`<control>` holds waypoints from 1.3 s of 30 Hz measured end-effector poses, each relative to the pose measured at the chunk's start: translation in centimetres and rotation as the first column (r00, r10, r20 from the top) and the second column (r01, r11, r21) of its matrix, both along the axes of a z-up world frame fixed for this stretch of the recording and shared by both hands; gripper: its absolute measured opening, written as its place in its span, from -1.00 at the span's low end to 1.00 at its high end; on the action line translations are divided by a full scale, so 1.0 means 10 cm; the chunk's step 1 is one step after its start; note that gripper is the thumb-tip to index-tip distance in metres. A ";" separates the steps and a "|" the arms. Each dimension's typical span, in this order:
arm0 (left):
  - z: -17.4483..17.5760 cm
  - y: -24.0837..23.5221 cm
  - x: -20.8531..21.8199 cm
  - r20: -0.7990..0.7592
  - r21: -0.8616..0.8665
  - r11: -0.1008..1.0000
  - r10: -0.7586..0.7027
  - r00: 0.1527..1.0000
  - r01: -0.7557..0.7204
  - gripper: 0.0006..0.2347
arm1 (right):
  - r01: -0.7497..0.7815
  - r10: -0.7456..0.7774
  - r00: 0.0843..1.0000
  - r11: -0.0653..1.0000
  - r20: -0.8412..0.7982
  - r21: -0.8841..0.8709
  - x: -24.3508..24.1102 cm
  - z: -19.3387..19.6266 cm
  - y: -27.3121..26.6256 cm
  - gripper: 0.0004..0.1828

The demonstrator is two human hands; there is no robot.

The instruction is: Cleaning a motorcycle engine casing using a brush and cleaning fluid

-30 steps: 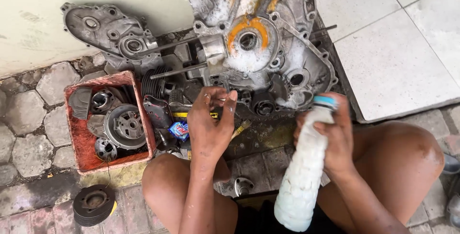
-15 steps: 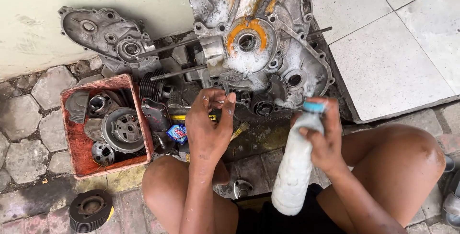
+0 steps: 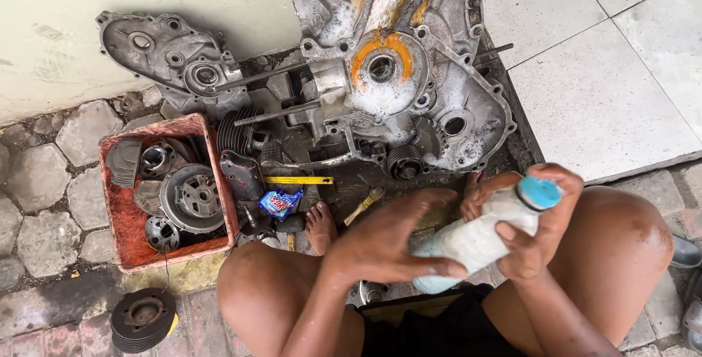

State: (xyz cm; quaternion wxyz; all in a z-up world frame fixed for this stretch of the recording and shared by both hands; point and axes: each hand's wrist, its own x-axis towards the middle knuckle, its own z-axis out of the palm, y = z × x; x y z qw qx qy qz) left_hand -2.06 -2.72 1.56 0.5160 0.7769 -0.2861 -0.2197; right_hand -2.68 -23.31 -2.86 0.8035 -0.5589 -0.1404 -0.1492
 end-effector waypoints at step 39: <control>-2.85 0.33 -0.40 -0.037 0.132 0.738 0.671 0.740 -0.662 -0.49 | -0.404 0.317 0.912 0.596 -0.259 -0.694 0.06 -1.77 0.86 -0.55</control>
